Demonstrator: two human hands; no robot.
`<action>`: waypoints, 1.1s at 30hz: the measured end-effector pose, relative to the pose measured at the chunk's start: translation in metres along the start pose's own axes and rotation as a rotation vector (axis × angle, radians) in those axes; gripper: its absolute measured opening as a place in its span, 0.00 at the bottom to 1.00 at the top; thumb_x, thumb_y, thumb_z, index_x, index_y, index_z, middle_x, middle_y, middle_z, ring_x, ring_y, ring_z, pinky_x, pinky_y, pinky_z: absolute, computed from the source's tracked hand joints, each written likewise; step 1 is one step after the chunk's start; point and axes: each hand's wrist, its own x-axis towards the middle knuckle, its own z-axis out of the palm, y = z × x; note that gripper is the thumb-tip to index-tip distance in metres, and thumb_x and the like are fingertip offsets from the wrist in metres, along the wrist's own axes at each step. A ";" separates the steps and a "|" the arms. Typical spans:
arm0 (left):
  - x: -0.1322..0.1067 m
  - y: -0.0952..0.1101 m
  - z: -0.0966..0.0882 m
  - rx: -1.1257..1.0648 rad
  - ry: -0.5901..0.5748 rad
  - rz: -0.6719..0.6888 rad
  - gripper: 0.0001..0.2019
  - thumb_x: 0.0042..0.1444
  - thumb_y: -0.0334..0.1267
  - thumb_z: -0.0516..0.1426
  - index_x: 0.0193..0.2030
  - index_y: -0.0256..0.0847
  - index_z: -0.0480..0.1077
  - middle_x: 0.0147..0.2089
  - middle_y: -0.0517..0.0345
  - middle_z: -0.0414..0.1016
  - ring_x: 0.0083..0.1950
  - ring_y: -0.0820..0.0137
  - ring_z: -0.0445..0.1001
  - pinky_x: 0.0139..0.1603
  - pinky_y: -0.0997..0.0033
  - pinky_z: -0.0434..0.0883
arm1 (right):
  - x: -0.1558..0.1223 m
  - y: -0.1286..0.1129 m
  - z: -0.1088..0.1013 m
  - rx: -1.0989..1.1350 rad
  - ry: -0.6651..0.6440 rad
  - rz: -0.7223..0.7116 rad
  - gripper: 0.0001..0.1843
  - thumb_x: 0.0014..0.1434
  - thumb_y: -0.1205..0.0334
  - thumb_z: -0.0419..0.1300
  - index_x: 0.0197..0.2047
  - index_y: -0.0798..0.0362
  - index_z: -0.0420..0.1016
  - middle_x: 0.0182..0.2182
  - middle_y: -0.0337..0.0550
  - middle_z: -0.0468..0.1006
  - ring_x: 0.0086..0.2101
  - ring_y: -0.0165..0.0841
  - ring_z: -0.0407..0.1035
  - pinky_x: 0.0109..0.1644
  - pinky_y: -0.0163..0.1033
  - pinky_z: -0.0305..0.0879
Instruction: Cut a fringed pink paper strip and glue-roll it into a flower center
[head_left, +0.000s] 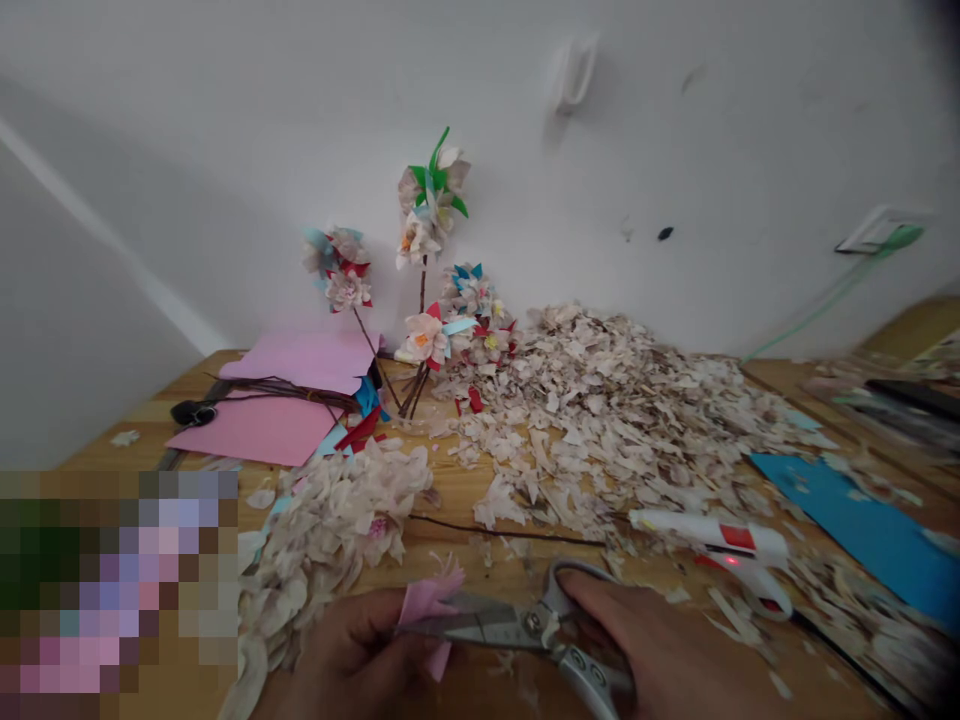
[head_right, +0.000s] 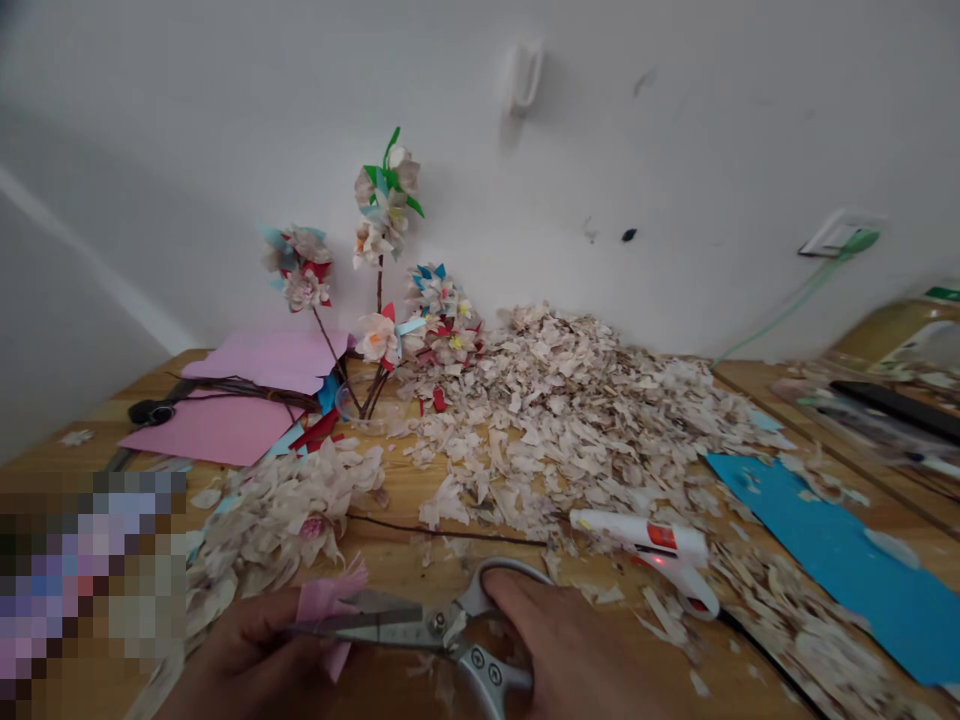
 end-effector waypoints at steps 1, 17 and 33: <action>0.000 0.000 0.000 -0.006 -0.001 -0.003 0.13 0.54 0.41 0.54 0.22 0.41 0.73 0.23 0.63 0.68 0.29 0.71 0.64 0.35 0.76 0.64 | 0.000 -0.001 0.000 -0.001 -0.008 0.005 0.22 0.45 0.60 0.60 0.47 0.44 0.70 0.45 0.44 0.77 0.41 0.45 0.71 0.38 0.40 0.65; 0.002 0.004 -0.004 -0.102 -0.093 -0.004 0.16 0.52 0.47 0.55 0.22 0.39 0.70 0.21 0.64 0.60 0.25 0.73 0.57 0.27 0.76 0.57 | 0.004 -0.004 -0.001 -0.097 -0.025 0.076 0.20 0.42 0.63 0.58 0.42 0.44 0.71 0.36 0.47 0.77 0.36 0.47 0.70 0.34 0.42 0.61; 0.002 0.019 -0.006 -0.141 -0.148 -0.086 0.17 0.48 0.50 0.57 0.20 0.38 0.68 0.20 0.65 0.60 0.24 0.74 0.56 0.26 0.75 0.54 | 0.004 0.009 0.001 -0.089 -0.056 0.134 0.24 0.41 0.60 0.60 0.46 0.42 0.69 0.38 0.47 0.74 0.38 0.48 0.68 0.36 0.44 0.60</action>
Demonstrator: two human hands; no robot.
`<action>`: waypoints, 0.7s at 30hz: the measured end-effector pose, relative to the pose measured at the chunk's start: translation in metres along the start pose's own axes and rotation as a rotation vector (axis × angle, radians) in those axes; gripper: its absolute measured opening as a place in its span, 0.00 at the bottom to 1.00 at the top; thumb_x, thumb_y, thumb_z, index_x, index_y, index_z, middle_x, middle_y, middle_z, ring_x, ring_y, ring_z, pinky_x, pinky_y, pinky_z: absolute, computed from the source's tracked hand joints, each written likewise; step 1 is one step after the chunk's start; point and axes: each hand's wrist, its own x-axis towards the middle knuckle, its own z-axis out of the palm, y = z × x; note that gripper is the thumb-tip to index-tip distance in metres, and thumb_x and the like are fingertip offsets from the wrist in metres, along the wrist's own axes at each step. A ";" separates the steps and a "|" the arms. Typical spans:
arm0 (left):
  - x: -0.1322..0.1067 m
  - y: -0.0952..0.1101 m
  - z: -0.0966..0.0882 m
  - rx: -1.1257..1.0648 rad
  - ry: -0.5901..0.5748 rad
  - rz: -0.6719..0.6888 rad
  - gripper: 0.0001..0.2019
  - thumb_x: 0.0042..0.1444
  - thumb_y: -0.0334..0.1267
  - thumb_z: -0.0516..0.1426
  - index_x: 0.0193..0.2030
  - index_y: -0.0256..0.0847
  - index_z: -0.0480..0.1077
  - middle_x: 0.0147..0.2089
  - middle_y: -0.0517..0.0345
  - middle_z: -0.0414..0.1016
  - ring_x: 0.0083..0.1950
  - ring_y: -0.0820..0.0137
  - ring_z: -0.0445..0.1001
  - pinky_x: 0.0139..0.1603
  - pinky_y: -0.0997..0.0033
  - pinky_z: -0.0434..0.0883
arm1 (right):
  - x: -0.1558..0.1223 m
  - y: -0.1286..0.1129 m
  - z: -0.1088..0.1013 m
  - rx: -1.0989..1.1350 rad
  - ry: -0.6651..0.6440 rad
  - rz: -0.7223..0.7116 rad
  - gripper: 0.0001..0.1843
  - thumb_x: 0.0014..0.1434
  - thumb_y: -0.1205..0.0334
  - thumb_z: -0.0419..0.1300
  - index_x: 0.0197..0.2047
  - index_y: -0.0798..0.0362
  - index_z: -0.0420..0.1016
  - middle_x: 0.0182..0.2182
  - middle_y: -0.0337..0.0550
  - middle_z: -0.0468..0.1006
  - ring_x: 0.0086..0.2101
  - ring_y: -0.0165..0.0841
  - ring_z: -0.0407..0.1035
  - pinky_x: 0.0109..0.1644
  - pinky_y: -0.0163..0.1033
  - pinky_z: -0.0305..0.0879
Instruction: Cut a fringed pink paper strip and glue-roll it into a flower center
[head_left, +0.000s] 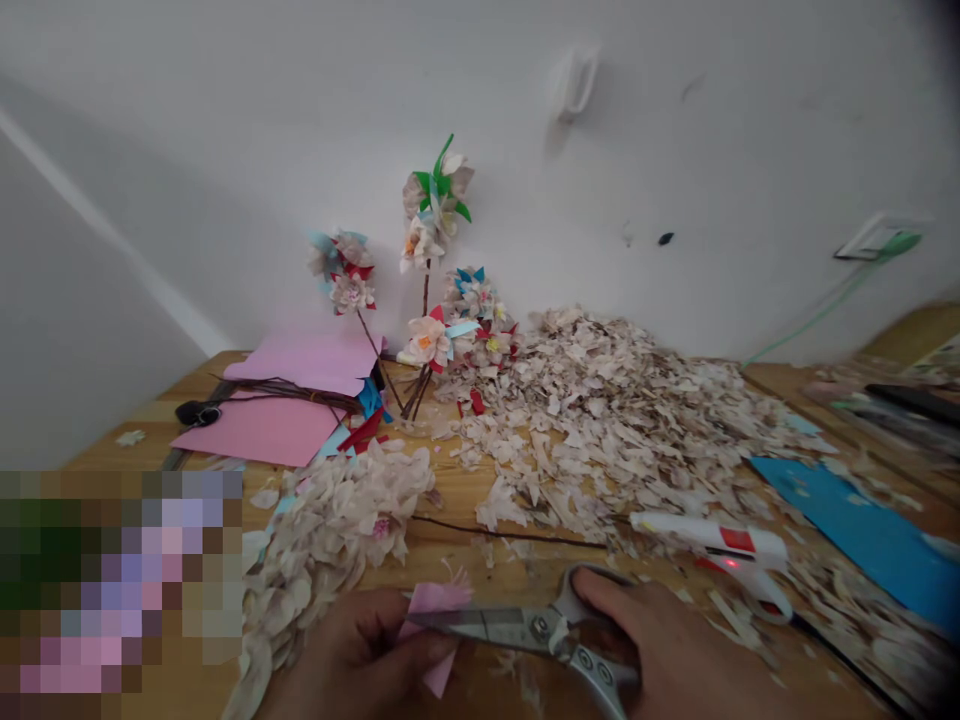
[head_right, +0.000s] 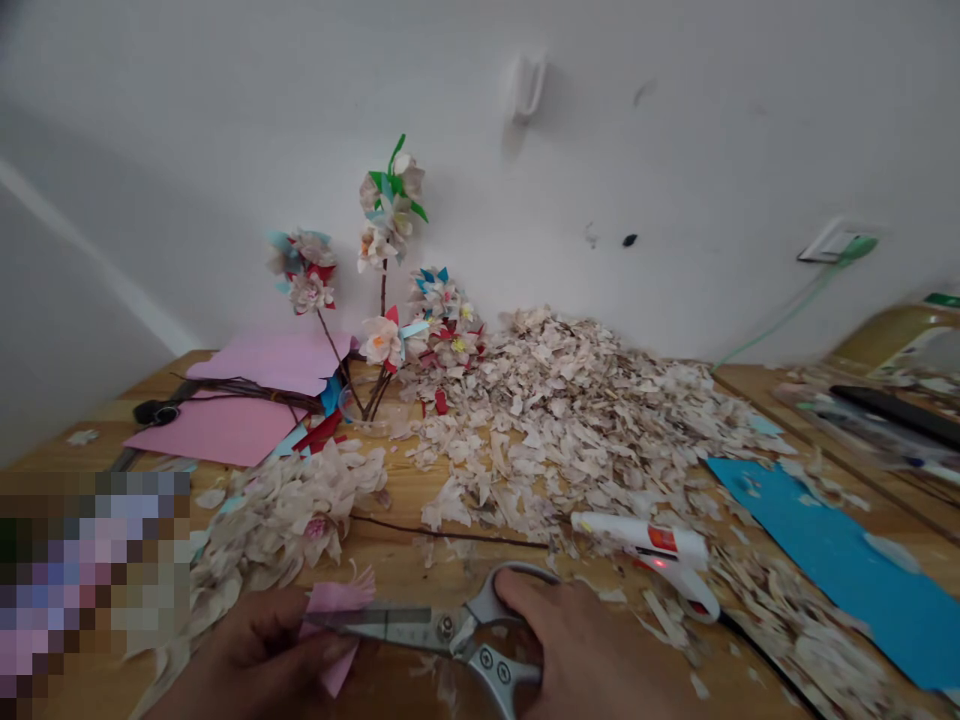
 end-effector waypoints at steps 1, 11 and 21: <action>0.000 -0.003 -0.001 -0.002 -0.001 -0.004 0.16 0.49 0.48 0.57 0.21 0.38 0.69 0.20 0.65 0.60 0.24 0.74 0.55 0.25 0.75 0.53 | 0.000 -0.001 -0.001 0.004 0.003 -0.016 0.23 0.42 0.61 0.60 0.45 0.42 0.69 0.38 0.46 0.74 0.38 0.47 0.68 0.36 0.43 0.60; 0.000 -0.013 -0.001 0.005 0.047 0.040 0.13 0.54 0.42 0.55 0.23 0.39 0.71 0.23 0.64 0.62 0.26 0.74 0.56 0.27 0.77 0.55 | -0.002 -0.011 -0.009 0.091 0.035 -0.120 0.12 0.45 0.61 0.58 0.36 0.45 0.69 0.34 0.39 0.76 0.33 0.39 0.69 0.32 0.37 0.56; 0.003 -0.024 0.003 -0.039 0.119 0.056 0.11 0.52 0.41 0.57 0.23 0.39 0.73 0.20 0.65 0.64 0.24 0.75 0.57 0.25 0.78 0.57 | -0.002 -0.009 -0.005 0.083 -0.006 -0.081 0.16 0.45 0.61 0.57 0.41 0.44 0.71 0.39 0.46 0.76 0.39 0.45 0.69 0.36 0.42 0.61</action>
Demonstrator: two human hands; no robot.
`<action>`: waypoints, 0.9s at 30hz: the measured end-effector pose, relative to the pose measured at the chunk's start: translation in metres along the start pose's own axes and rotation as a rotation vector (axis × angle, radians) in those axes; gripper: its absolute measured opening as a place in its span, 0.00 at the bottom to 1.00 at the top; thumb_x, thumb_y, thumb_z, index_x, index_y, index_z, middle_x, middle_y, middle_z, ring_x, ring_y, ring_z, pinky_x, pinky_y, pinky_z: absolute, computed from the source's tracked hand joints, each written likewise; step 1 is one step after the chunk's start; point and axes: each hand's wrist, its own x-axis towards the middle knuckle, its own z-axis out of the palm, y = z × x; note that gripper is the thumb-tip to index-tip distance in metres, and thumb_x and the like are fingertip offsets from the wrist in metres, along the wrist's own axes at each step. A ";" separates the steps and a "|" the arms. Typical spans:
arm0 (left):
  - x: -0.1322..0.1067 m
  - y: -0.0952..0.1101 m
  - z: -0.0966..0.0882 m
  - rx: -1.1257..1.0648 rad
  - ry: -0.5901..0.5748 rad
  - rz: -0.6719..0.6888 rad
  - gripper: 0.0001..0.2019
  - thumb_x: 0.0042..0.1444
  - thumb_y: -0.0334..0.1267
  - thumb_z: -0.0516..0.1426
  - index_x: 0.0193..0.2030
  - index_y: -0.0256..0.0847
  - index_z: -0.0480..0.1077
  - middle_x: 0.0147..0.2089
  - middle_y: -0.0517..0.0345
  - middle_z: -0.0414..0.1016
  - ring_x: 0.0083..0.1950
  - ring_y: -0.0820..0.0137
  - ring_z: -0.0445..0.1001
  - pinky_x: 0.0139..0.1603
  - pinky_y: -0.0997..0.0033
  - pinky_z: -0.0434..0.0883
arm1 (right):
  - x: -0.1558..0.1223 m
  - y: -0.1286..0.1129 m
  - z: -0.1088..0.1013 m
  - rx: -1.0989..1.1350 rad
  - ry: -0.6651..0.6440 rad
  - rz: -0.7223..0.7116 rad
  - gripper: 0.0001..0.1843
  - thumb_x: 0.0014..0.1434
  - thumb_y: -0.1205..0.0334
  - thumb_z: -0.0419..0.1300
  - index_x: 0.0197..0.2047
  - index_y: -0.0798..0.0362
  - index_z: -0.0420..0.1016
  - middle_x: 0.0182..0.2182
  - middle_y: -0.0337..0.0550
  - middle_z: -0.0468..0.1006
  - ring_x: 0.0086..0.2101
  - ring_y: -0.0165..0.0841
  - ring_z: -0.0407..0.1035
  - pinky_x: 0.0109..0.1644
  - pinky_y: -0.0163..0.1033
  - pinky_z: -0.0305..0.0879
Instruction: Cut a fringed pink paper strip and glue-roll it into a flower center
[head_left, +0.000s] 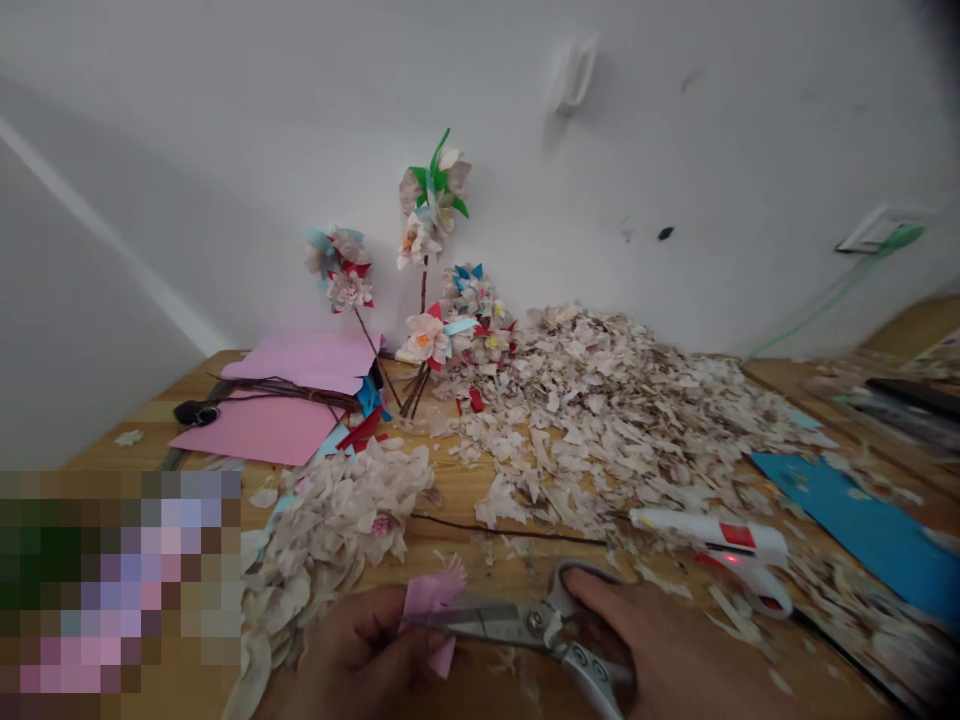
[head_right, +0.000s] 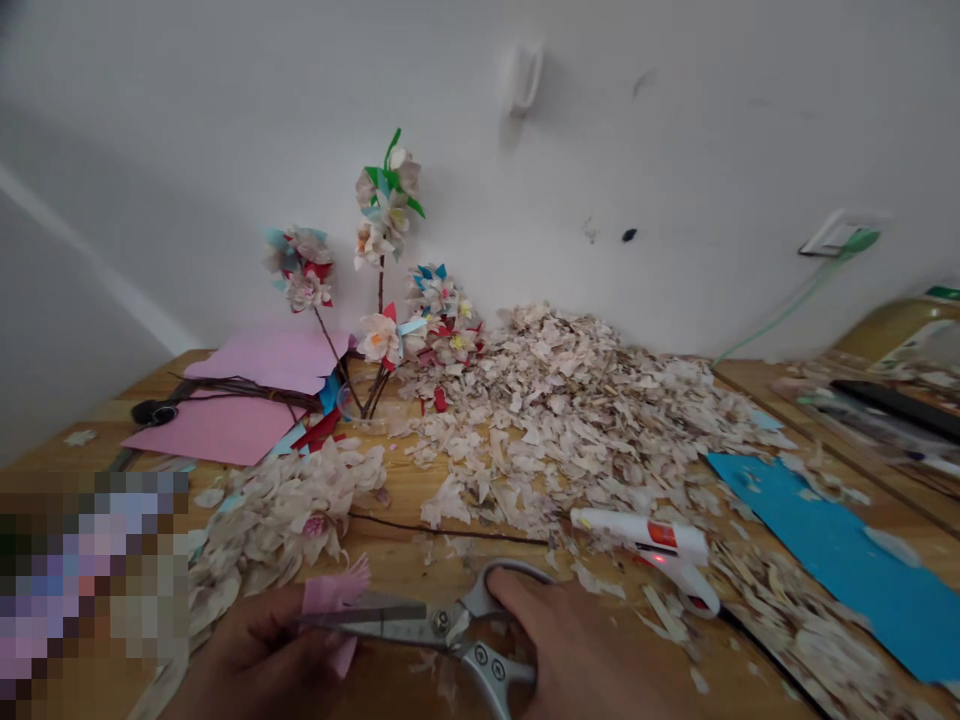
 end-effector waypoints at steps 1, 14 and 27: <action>0.000 0.000 0.000 -0.004 0.013 0.003 0.11 0.51 0.43 0.58 0.23 0.39 0.73 0.20 0.64 0.65 0.23 0.74 0.58 0.25 0.77 0.58 | 0.000 0.000 0.000 -0.002 -0.004 0.000 0.15 0.45 0.60 0.57 0.40 0.44 0.71 0.38 0.46 0.76 0.38 0.45 0.69 0.36 0.42 0.61; -0.001 0.014 0.001 -0.082 -0.061 -0.003 0.15 0.49 0.49 0.59 0.21 0.40 0.72 0.20 0.65 0.62 0.23 0.75 0.55 0.24 0.77 0.55 | 0.002 0.005 0.001 -0.044 0.011 0.072 0.22 0.38 0.60 0.62 0.41 0.44 0.71 0.35 0.44 0.73 0.35 0.44 0.68 0.35 0.41 0.61; -0.002 0.024 -0.003 -0.003 -0.063 -0.019 0.07 0.48 0.38 0.58 0.23 0.42 0.75 0.22 0.65 0.70 0.26 0.73 0.62 0.29 0.76 0.58 | -0.001 -0.004 -0.007 -0.006 0.060 -0.049 0.12 0.44 0.59 0.60 0.35 0.44 0.69 0.34 0.40 0.77 0.35 0.42 0.69 0.32 0.39 0.59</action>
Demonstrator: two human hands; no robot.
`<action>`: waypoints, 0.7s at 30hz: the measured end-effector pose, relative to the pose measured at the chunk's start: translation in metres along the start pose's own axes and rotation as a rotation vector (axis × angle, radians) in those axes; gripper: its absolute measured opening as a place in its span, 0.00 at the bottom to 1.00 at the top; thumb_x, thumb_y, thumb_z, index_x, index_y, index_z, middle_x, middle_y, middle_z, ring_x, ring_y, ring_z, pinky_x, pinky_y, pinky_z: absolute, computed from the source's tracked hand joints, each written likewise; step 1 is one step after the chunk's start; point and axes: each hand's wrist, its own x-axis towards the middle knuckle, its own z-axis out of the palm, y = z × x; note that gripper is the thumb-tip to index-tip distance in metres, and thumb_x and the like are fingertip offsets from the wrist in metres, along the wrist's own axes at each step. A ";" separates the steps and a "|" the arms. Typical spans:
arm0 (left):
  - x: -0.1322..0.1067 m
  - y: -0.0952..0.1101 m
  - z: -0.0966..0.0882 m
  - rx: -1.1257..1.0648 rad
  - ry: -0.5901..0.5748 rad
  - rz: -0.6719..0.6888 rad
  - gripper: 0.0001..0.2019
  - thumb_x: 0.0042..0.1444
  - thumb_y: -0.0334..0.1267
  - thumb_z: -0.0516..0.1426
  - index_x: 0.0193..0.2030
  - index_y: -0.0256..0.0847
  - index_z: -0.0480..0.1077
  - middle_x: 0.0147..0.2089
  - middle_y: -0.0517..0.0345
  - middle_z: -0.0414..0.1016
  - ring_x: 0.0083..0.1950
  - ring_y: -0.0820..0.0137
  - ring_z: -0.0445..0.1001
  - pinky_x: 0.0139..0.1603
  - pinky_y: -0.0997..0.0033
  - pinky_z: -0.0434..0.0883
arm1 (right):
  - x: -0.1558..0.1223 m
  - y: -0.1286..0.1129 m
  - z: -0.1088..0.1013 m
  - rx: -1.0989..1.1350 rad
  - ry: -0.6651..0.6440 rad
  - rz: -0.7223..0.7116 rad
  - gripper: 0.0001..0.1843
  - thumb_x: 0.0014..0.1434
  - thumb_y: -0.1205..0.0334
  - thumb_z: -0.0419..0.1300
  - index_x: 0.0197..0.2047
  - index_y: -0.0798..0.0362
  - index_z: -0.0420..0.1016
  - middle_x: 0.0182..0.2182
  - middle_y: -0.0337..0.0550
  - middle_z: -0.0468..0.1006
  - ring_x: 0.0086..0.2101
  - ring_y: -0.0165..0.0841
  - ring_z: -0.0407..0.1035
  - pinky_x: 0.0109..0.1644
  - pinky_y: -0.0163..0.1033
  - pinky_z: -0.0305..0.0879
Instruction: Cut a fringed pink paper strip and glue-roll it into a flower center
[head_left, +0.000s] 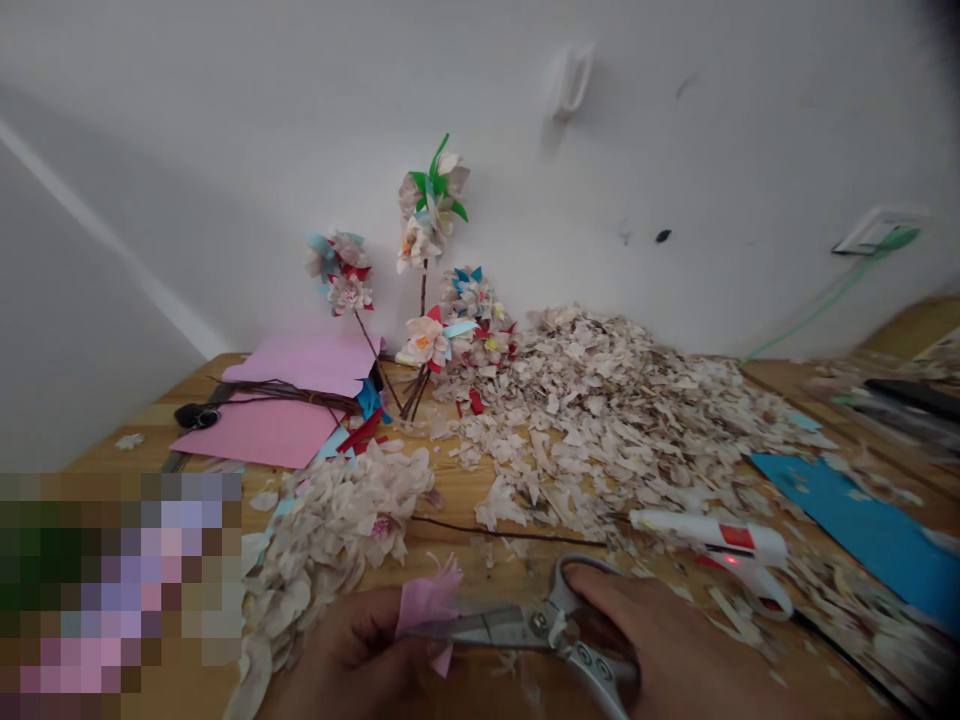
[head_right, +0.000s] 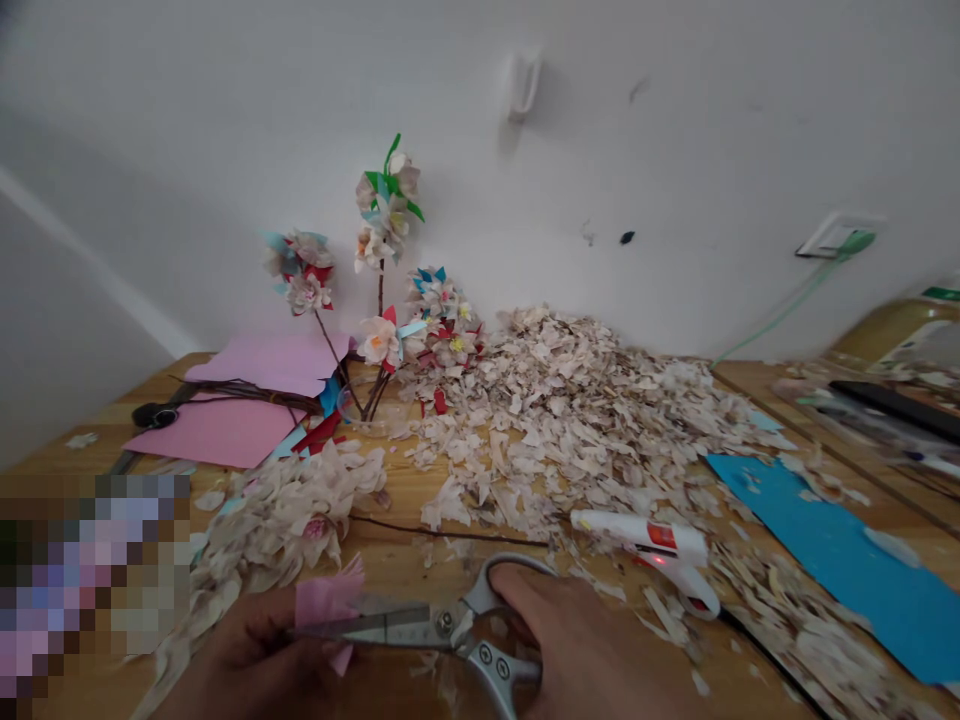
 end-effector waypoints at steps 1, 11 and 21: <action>0.000 0.000 0.000 0.001 0.007 0.002 0.07 0.49 0.38 0.58 0.23 0.42 0.75 0.21 0.65 0.70 0.26 0.73 0.62 0.30 0.76 0.58 | 0.000 -0.001 -0.001 0.005 0.003 -0.003 0.11 0.44 0.59 0.60 0.35 0.44 0.69 0.33 0.40 0.76 0.34 0.42 0.69 0.32 0.39 0.59; 0.001 -0.011 -0.002 0.111 -0.047 0.014 0.11 0.52 0.41 0.56 0.23 0.40 0.73 0.23 0.63 0.67 0.27 0.72 0.61 0.31 0.75 0.57 | 0.000 0.001 0.003 -0.001 -0.004 -0.021 0.13 0.43 0.65 0.57 0.35 0.45 0.69 0.34 0.39 0.77 0.34 0.40 0.69 0.33 0.38 0.58; 0.000 0.000 0.000 0.111 -0.025 -0.016 0.13 0.49 0.46 0.57 0.23 0.39 0.72 0.22 0.63 0.65 0.27 0.72 0.59 0.30 0.74 0.56 | 0.000 0.007 0.006 -0.024 -0.045 0.045 0.16 0.43 0.61 0.60 0.39 0.44 0.72 0.35 0.44 0.76 0.35 0.43 0.69 0.34 0.40 0.61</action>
